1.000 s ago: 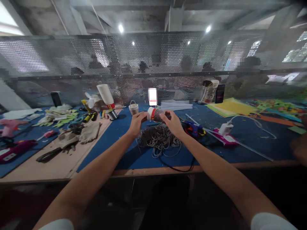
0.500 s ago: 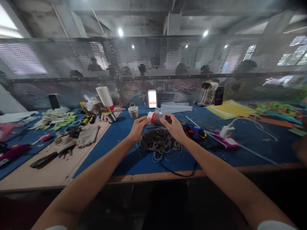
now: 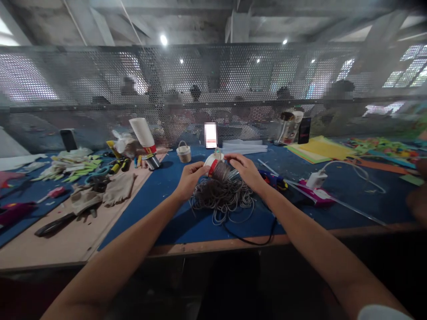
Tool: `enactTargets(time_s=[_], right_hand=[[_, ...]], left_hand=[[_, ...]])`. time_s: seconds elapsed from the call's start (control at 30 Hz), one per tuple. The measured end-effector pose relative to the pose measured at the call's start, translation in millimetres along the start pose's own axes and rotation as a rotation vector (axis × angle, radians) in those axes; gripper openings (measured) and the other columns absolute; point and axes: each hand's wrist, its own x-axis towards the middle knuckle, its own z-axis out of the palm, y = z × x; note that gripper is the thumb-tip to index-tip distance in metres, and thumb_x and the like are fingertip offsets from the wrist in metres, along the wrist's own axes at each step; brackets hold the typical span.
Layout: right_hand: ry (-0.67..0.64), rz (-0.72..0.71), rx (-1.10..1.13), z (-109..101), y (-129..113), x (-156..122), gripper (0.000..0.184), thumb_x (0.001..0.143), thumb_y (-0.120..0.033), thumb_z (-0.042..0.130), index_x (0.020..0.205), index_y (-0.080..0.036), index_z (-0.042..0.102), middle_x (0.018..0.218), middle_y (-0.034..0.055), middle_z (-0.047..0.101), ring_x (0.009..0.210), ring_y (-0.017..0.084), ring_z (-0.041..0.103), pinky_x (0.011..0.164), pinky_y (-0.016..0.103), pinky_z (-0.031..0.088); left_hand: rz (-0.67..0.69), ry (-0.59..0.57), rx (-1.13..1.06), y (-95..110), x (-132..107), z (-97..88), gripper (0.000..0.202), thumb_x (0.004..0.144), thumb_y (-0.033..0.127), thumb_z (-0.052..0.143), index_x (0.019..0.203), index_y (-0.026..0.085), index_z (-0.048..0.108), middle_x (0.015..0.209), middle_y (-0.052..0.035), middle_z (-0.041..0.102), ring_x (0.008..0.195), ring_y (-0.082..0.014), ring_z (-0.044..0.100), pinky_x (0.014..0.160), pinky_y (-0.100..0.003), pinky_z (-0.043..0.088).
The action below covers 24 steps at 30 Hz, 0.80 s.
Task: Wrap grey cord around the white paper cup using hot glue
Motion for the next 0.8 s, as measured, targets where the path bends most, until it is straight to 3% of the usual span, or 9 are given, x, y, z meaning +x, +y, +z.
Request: enactTargets(time_s=[0.17,0.37,0.57,0.8], right_hand=[[-0.124,0.038,0.005,-1.3,-2.6,-0.3,0.025,0.087,-0.025,0.056,0.104,-0.023,0.074,0.107,0.0037,0.075,0.101,0.021,0.068,0.095,0.040,0.050],[-0.136,0.038,0.037,-5.0,0.0,-0.1,0.019,0.084,-0.031,0.064,0.095,-0.019,0.074,0.095,0.0041,0.076,0.089,0.020,0.069,0.088,0.037,0.053],[-0.165,0.032,0.006,-6.2,6.0,2.0,0.022,0.085,-0.032,0.065,0.102,-0.020,0.074,0.094,0.0035,0.076,0.086,0.019,0.069,0.086,0.036,0.053],[0.016,-0.082,-0.187,-1.1,-6.8,-4.4,0.012,0.086,-0.032,0.064,0.090,-0.021,0.069,0.090,0.0047,0.072,0.084,0.020,0.066,0.083,0.036,0.052]], left_hand=[[-0.020,-0.041,0.042,7.6,-2.7,-1.6,0.031,0.079,0.045,0.068,0.066,0.017,0.066,0.065,-0.0022,0.057,0.062,-0.0154,0.049,0.061,-0.028,0.040],[-0.010,-0.055,0.090,9.4,-2.9,-1.7,0.033,0.078,0.048,0.067,0.066,0.017,0.067,0.067,-0.0033,0.061,0.066,-0.0171,0.052,0.065,-0.029,0.042],[0.062,-0.087,0.138,5.9,-2.5,-2.7,0.031,0.082,0.044,0.066,0.067,0.017,0.069,0.067,-0.0024,0.062,0.066,-0.0167,0.054,0.067,-0.028,0.043],[0.076,-0.022,0.163,4.6,-1.9,-0.2,0.031,0.084,0.044,0.064,0.074,0.016,0.072,0.073,-0.0029,0.064,0.072,-0.0182,0.056,0.071,-0.028,0.045]])
